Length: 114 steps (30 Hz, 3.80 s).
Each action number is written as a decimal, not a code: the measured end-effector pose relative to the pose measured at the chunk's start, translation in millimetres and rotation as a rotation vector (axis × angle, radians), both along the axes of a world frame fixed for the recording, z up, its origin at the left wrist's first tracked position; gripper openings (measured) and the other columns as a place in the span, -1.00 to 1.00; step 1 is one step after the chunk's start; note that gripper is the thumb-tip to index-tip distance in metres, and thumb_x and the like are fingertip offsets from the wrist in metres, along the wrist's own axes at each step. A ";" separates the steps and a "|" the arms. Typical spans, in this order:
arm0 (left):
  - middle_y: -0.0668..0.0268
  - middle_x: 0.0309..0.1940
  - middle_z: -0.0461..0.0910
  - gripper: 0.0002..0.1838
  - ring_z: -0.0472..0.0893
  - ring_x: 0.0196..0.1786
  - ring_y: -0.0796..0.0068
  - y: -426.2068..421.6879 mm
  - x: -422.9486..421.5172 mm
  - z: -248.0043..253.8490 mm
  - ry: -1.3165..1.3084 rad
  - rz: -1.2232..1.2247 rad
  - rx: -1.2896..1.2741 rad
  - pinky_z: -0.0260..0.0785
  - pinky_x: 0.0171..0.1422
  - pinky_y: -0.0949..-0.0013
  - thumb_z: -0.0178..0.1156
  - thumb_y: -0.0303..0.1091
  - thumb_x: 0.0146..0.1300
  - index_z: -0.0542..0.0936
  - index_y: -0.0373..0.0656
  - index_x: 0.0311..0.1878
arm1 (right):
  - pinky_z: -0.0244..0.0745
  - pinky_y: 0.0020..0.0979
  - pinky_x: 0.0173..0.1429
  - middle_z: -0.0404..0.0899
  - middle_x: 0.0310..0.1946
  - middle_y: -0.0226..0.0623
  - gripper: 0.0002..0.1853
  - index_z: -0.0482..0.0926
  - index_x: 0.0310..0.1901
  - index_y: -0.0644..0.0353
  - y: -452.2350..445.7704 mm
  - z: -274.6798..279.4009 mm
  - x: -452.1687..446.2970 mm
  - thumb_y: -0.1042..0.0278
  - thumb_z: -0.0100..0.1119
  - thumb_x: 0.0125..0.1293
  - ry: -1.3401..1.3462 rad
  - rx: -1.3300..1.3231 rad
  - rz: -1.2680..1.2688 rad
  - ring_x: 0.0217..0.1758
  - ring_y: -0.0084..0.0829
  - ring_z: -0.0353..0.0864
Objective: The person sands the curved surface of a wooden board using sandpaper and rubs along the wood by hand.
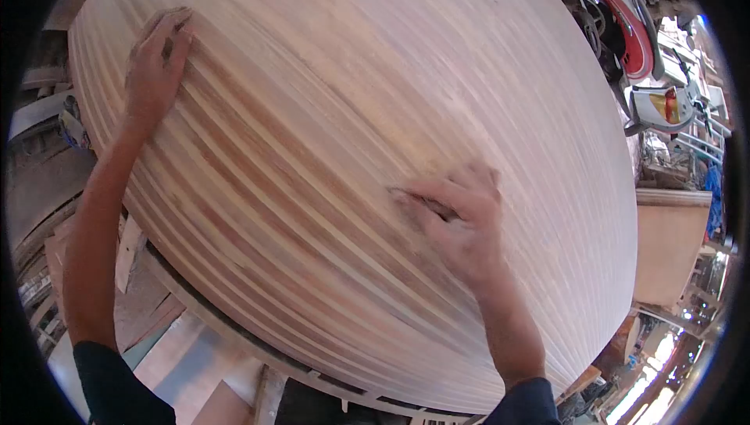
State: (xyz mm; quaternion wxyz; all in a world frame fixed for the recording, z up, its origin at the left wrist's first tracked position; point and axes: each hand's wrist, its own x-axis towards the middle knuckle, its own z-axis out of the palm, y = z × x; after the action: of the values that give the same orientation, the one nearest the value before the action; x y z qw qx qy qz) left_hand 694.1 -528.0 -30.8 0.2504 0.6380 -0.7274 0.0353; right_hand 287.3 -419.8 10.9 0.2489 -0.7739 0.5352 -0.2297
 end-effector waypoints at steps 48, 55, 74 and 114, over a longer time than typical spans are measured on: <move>0.11 0.34 0.47 -0.57 0.40 0.41 0.08 -10.9 6.5 -13.2 -0.054 0.010 -0.040 0.12 0.52 0.06 0.12 -0.17 0.44 0.52 -0.15 0.28 | 0.14 -0.08 0.31 0.52 -0.38 -0.37 -0.82 0.76 -0.16 -0.14 12.9 10.3 -18.3 0.34 0.37 0.20 0.142 -0.015 0.194 -0.07 -0.28 0.45; 0.21 0.40 0.45 -0.47 0.31 0.50 0.12 -8.7 -0.1 4.6 -0.148 0.172 0.026 -0.07 0.63 -0.03 0.14 -0.06 0.38 0.50 -0.09 0.34 | 0.20 -0.17 0.18 0.53 -0.46 -0.44 -0.84 0.78 -0.24 -0.08 -13.1 -8.1 13.2 0.31 0.43 0.11 0.038 -0.285 0.152 -0.23 -0.29 0.43; 0.08 0.30 0.47 -0.45 0.37 0.41 0.03 -8.6 1.3 15.3 0.002 -0.304 0.008 0.04 0.56 -0.11 0.21 -0.29 0.31 0.45 -0.23 0.35 | 0.44 -0.34 -0.19 0.57 -0.38 -0.30 -0.88 0.69 -0.24 0.24 127.7 7.5 13.2 0.61 0.34 0.18 -0.166 -0.076 -0.599 -0.27 -0.31 0.51; 0.11 -0.04 0.65 -0.70 0.62 0.04 0.07 -196.1 248.9 35.0 -0.089 -0.710 -0.058 0.41 0.21 0.11 0.19 -0.54 0.23 0.67 -0.29 0.04 | 0.43 -0.37 0.11 0.42 -0.19 -0.17 -0.88 0.46 -0.05 0.38 136.5 -28.6 26.2 0.55 0.05 0.45 0.189 -0.090 -0.943 -0.05 -0.30 0.49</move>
State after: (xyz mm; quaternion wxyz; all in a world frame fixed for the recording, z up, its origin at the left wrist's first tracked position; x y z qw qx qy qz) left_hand 942.9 -724.1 4.2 0.2330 0.3362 -0.9125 -0.0054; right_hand 313.5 -283.3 -17.6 0.0342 -0.4744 0.8375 -0.2691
